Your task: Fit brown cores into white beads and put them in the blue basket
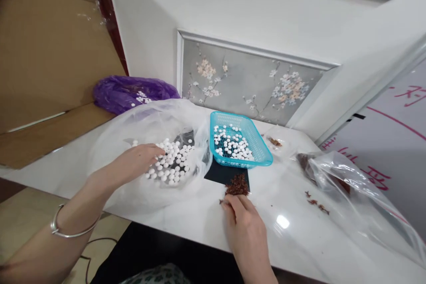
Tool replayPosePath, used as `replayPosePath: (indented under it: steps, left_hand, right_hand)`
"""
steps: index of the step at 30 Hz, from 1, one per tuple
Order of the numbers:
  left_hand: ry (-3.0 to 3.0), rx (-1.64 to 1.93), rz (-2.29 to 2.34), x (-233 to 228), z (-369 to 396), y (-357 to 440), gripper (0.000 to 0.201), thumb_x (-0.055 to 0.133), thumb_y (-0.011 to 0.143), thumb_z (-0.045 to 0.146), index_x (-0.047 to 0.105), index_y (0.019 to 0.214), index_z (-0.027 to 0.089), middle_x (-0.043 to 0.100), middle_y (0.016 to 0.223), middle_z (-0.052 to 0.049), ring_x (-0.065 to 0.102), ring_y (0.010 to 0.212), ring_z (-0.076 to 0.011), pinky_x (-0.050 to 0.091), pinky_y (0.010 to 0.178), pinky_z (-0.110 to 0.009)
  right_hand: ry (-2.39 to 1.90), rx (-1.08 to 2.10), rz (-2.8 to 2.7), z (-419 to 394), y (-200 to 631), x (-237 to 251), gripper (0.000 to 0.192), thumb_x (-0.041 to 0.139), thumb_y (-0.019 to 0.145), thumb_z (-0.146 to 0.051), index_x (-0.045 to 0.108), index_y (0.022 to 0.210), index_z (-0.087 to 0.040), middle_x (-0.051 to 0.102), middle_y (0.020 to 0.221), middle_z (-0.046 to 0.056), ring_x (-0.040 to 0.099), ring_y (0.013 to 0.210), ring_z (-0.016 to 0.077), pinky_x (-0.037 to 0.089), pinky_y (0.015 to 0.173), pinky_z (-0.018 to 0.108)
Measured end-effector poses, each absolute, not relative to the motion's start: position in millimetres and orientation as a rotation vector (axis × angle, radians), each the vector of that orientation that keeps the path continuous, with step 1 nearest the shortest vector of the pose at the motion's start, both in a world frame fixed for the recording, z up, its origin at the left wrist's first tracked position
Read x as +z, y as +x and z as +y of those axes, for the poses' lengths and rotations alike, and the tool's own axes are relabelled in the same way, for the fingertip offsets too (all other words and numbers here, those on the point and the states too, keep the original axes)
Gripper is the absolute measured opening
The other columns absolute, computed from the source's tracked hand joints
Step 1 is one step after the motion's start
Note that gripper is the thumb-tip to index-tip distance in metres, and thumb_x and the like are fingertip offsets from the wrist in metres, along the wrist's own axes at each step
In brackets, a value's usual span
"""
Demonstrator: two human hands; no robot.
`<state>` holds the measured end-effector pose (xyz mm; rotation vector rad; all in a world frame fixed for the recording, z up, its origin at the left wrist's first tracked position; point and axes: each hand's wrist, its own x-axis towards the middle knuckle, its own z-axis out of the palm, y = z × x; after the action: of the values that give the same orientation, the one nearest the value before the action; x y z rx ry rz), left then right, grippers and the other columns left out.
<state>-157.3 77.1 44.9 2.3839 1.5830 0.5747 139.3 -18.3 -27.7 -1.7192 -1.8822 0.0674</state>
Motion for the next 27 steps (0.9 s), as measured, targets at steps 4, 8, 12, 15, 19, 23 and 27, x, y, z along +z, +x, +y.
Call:
replayPosePath:
  steps: [4,8,12,15,19,23,27]
  left_hand:
    - [2.389,0.543,1.571,41.7,79.1,-151.5,0.025,0.042,0.078,0.012,0.066,0.078,0.019,0.066,0.081,-0.008,0.060,0.077,-0.0212,0.042,0.073,-0.031]
    - [2.375,0.503,1.563,44.6,79.6,-147.7,0.026,0.040,0.080,0.015,0.064,0.071,0.020,0.064,0.072,-0.006,0.057,0.067,-0.0196,0.040,0.065,-0.029]
    - [2.353,0.486,1.576,46.8,80.1,-144.4,0.024,0.041,0.080,0.017,0.063,0.069,0.019,0.063,0.071,-0.007,0.057,0.065,-0.0193,0.038,0.061,-0.029]
    - [2.335,0.482,1.586,47.6,80.6,-143.6,0.022,0.042,0.080,0.018,0.060,0.067,0.019,0.062,0.070,-0.006,0.055,0.062,-0.0184,0.035,0.058,-0.028]
    - [2.315,0.501,1.605,52.9,78.1,-141.5,0.018,0.044,0.082,0.019,0.057,0.070,0.020,0.061,0.066,-0.003,0.052,0.057,-0.0176,0.032,0.055,-0.028]
    - [2.096,0.812,1.527,63.6,63.0,-128.7,0.009,0.054,0.083,0.027,0.060,0.086,0.021,0.067,0.081,-0.004,0.060,0.073,-0.0194,0.039,0.063,-0.027]
    - [1.485,1.104,1.134,68.0,35.6,-105.1,0.017,0.071,0.074,0.028,0.066,0.088,0.020,0.069,0.082,-0.003,0.062,0.076,-0.0160,0.047,0.068,-0.024]
  right_hand:
    - [-1.639,0.049,-1.893,-19.8,132.1,-25.6,0.025,0.044,0.091,-0.029,0.064,0.102,-0.021,0.067,0.093,0.006,0.067,0.077,0.0213,0.051,0.063,0.030]
    - [-1.650,0.002,-1.925,-16.3,124.1,-27.6,0.021,0.045,0.091,-0.027,0.065,0.096,-0.022,0.065,0.091,0.006,0.065,0.075,0.0207,0.049,0.063,0.029]
    - [-1.692,0.001,-1.934,-11.9,121.0,-30.5,0.025,0.042,0.093,-0.025,0.064,0.082,-0.020,0.063,0.082,0.006,0.063,0.071,0.0205,0.046,0.062,0.030]
    - [-1.702,-0.004,-1.929,-11.8,122.2,-30.9,0.026,0.040,0.094,-0.026,0.062,0.080,-0.020,0.061,0.079,0.006,0.061,0.068,0.0206,0.044,0.059,0.030]
    - [-1.630,0.085,-1.819,-15.3,124.5,-28.7,0.024,0.038,0.094,-0.025,0.059,0.085,-0.020,0.061,0.086,0.006,0.061,0.069,0.0180,0.045,0.062,0.028]
    - [-1.567,0.194,-1.698,-17.9,125.4,-28.4,0.019,0.041,0.094,-0.024,0.058,0.085,-0.020,0.062,0.083,0.003,0.060,0.067,0.0151,0.045,0.065,0.026]
    - [-1.547,0.202,-1.622,-18.2,125.8,-29.8,0.017,0.044,0.091,-0.023,0.059,0.084,-0.020,0.063,0.080,0.002,0.059,0.066,0.0152,0.044,0.064,0.026]
